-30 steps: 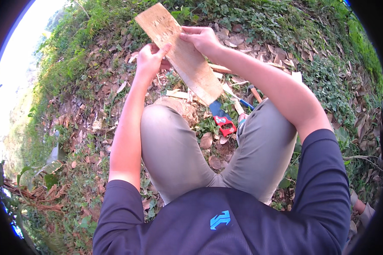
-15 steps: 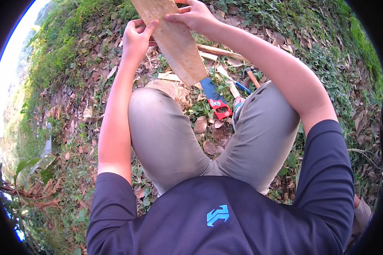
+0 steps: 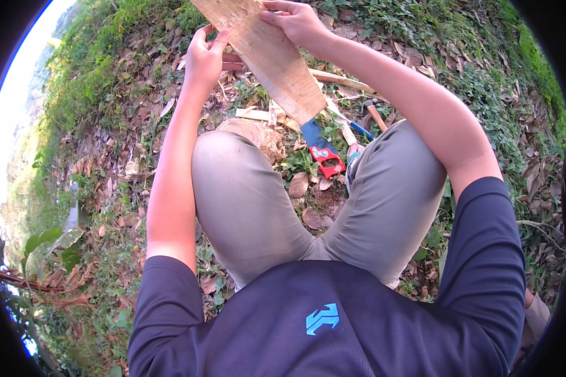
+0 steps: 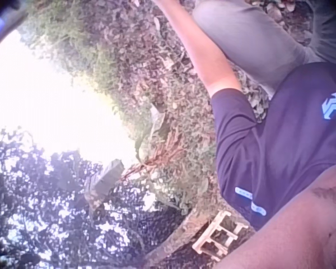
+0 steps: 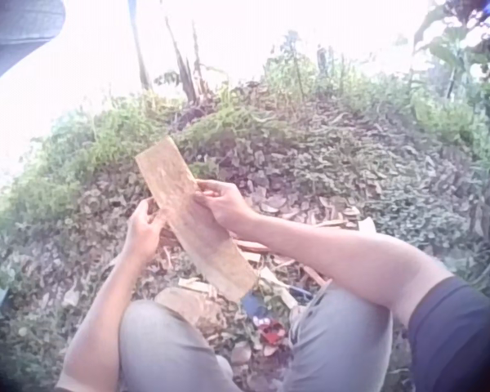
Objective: The person shapes a piece of wood using a hammer and chisel while seated on the ground. They use the chisel to remove shavings from the wood and then turn the wood over to check the surface.
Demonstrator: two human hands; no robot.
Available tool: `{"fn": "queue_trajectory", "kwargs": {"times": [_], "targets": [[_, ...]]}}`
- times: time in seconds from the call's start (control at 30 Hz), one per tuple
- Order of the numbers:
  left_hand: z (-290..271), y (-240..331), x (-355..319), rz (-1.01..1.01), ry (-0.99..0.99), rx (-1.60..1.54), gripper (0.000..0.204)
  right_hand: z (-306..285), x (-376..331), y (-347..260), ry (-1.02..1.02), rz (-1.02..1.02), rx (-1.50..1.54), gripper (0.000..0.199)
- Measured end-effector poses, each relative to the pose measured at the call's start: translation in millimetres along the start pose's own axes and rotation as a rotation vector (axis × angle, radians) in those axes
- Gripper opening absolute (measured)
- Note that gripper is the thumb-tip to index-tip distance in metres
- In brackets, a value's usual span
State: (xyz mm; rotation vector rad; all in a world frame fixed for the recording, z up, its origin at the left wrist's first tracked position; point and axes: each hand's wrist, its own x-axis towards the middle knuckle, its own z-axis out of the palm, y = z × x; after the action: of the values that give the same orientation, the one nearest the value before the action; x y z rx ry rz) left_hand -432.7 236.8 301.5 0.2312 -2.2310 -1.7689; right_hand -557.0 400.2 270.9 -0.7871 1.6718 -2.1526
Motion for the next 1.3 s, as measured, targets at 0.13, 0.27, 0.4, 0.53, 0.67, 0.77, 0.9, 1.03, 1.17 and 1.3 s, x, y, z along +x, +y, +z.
{"fn": "queue_trajectory", "kwargs": {"times": [0.13, 0.27, 0.4, 0.53, 0.67, 0.77, 0.9, 1.03, 1.17, 1.3], "targets": [[-1.7, -2.3, -0.3, 0.002, 0.004, -0.027, 0.054, 2.0, -0.4, 4.2, -0.048, -0.020, 0.157, 0.032], [-0.5, 2.1, -4.0, -0.015, 0.028, -0.007, 0.054, 2.3, -1.3, 5.0, -0.040, -0.018, 0.148, 0.031], [-1.0, 2.5, -4.7, -0.006, 0.025, 0.005, 0.056, 0.8, 1.1, 5.0, -0.049, -0.017, 0.115, 0.032], [-1.9, 0.6, -4.2, -0.005, 0.015, 0.007, 0.063, 1.4, 2.6, 3.8, -0.044, -0.017, 0.028, 0.031], [3.9, 2.8, -1.8, 0.011, 0.012, 0.077, 0.077, -3.3, 2.5, 0.7, -0.027, 0.012, 0.068, 0.031], [0.0, 7.8, -7.6, -0.010, 0.049, 0.091, 0.073, 7.1, -5.4, -6.8, 0.023, 0.128, -0.007, 0.034], [-2.6, 10.6, -9.1, -0.028, 0.120, 0.106, 0.076, 16.0, -16.3, -14.1, 0.050, 0.224, -0.075, 0.033], [2.8, 17.4, -10.4, -0.064, 0.123, 0.091, 0.071, 11.8, -16.1, -14.2, 0.061, 0.252, -0.114, 0.034], [0.0, 11.1, -5.2, -0.059, 0.094, 0.061, 0.065, 10.5, -16.6, -15.8, 0.030, 0.170, -0.269, 0.036], [-9.6, 6.9, -10.0, -0.050, 0.114, 0.048, 0.061, 19.6, -21.0, -27.0, -0.066, 0.121, -0.359, 0.041]]}}
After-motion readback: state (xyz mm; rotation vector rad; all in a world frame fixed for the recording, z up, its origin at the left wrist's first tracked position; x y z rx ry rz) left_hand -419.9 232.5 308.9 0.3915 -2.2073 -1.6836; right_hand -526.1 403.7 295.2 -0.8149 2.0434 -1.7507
